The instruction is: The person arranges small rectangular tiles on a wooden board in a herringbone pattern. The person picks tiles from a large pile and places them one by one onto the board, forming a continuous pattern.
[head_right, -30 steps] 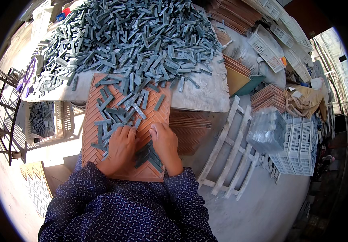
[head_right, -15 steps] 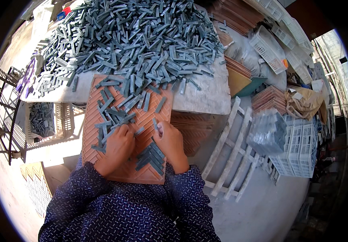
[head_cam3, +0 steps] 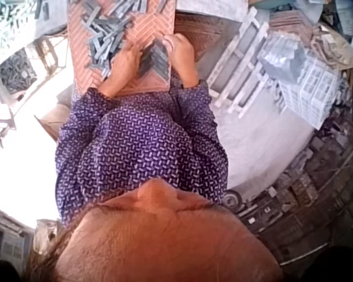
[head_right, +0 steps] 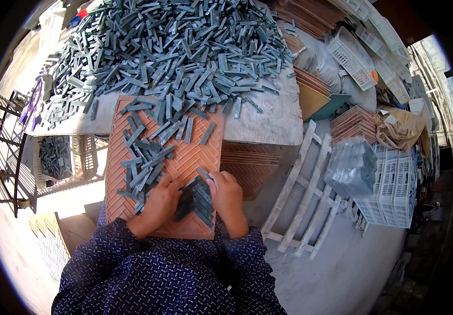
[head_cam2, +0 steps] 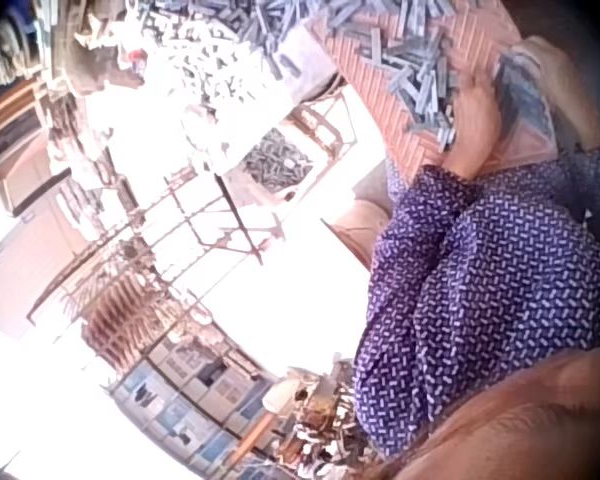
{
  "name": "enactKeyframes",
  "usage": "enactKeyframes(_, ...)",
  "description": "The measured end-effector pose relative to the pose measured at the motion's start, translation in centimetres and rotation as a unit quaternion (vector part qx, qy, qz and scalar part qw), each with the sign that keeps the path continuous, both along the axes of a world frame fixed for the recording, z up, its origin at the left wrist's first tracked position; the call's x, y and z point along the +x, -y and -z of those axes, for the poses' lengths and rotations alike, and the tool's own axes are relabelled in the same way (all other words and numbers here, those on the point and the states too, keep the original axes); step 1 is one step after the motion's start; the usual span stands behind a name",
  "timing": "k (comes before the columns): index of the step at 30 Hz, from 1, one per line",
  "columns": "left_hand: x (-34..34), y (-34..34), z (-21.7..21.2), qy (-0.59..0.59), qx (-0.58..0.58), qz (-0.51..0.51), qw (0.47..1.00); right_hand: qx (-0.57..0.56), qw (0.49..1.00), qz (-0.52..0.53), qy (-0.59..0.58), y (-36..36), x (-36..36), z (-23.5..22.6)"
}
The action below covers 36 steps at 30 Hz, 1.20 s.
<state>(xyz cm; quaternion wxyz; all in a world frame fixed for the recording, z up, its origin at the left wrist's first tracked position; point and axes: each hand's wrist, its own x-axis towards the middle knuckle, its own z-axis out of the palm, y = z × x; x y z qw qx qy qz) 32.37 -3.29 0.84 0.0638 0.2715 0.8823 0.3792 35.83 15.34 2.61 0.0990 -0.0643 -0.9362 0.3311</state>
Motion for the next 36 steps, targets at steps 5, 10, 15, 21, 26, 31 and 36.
enactKeyframes(5, 0.0, 0.1, 0.5, 0.003, 0.020, 0.003, 1.000, -0.046, 0.999, -0.016, 0.021, -0.9, 0.7, 0.0)
enactKeyframes(10, 0.1, -0.1, 0.5, 0.010, 0.011, 0.003, 1.000, -0.048, 0.999, 0.008, -0.020, -0.4, 1.0, 0.4)
enactKeyframes(15, 0.6, 0.0, -0.3, -0.045, -0.007, 0.012, 0.999, -0.039, 0.999, 0.030, -0.020, 0.4, 1.6, -0.1)
enactKeyframes(21, 0.4, -0.4, -0.2, -0.032, -0.021, 0.016, 0.999, -0.045, 0.998, 0.021, -0.045, 0.6, 1.0, 0.8)
enactKeyframes(26, -0.3, -0.6, -0.7, 0.023, -0.069, 0.015, 0.997, -0.107, 0.994, -0.015, -0.016, -1.1, 0.3, 0.5)
enactKeyframes(31, 0.0, -0.7, 0.6, -0.052, -0.023, 0.009, 0.998, -0.120, 0.991, 0.055, -0.020, -1.8, 0.0, -0.4)
enactKeyframes(36, -0.4, -0.9, 0.8, -0.068, -0.037, 0.051, 0.996, -0.097, 0.992, 0.041, -0.069, -1.5, -3.7, 0.6)
